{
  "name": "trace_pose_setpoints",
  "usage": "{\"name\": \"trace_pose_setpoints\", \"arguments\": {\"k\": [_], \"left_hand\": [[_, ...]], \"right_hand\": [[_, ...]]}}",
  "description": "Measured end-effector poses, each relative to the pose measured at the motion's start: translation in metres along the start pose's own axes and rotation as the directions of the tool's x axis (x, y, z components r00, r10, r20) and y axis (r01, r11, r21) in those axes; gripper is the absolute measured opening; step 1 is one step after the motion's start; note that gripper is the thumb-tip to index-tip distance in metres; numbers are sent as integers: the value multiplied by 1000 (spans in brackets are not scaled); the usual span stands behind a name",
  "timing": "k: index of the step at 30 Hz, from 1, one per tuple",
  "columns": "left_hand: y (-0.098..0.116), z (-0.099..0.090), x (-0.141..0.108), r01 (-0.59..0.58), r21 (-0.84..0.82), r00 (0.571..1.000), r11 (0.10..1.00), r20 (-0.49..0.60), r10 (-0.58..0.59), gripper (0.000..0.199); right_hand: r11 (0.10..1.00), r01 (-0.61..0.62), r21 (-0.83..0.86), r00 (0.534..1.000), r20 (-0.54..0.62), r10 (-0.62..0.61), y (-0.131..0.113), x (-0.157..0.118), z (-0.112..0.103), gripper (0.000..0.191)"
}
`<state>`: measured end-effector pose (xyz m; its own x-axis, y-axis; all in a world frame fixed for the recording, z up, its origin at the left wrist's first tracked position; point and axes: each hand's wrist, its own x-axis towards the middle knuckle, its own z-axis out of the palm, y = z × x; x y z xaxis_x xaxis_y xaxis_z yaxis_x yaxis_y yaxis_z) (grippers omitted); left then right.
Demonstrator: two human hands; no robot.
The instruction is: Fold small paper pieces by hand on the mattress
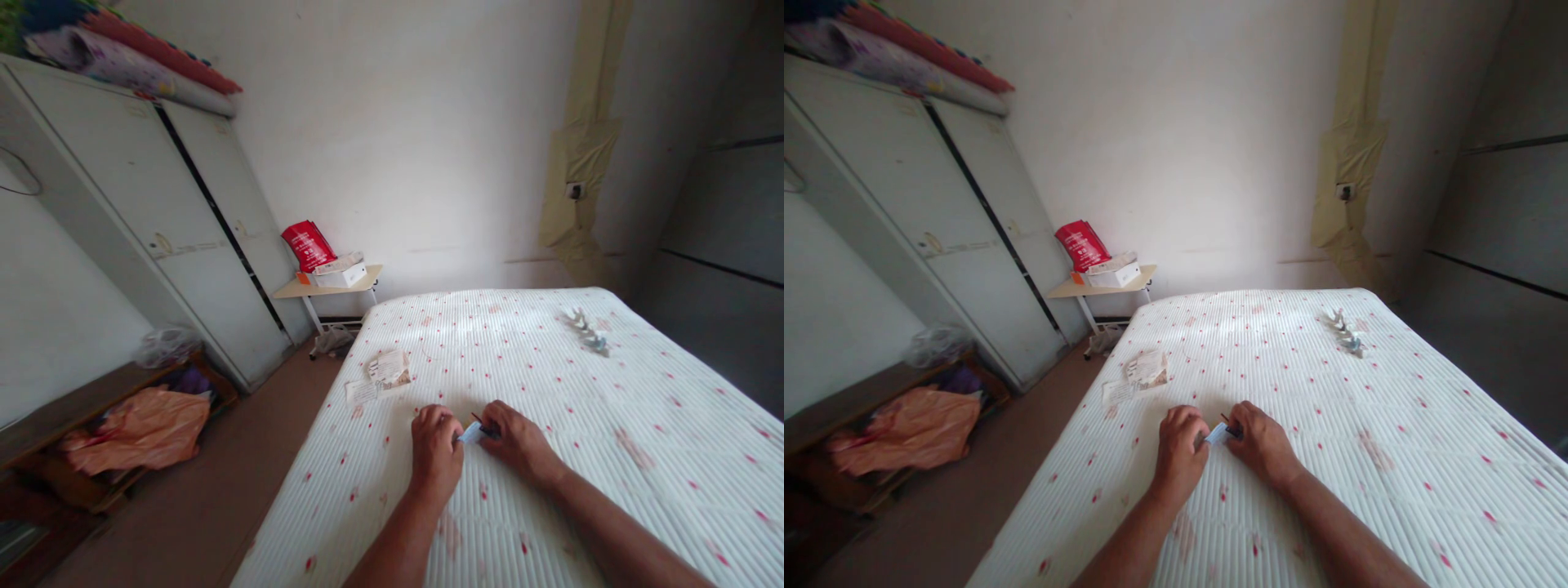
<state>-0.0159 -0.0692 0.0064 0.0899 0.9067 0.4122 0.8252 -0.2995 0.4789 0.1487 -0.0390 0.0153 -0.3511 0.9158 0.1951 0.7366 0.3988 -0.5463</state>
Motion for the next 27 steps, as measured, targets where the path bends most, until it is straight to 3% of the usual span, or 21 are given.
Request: {"name": "trace_pose_setpoints", "arguments": {"k": [8, 16, 24, 27], "left_hand": [[0, 1, 0, -54, 22, 998, 998, -13, 54, 20], [-3, -2, 1, -78, 86, 997, 993, 14, 78, 22], [5, -9, -7, -237, 70, 970, 969, 63, 233, 24], [10, -11, -13, -239, 82, 969, 968, 84, 232, 16]], "right_hand": [[996, 81, 44, 990, 111, -85, 5, -1, -6, 5], [997, 80, -7, 986, 149, -78, -2, -3, -10, 9], [993, 105, -62, 989, 110, -98, 0, -2, -4, 10], [992, 112, -53, 988, 112, -105, 2, -2, -3, 8]]}}
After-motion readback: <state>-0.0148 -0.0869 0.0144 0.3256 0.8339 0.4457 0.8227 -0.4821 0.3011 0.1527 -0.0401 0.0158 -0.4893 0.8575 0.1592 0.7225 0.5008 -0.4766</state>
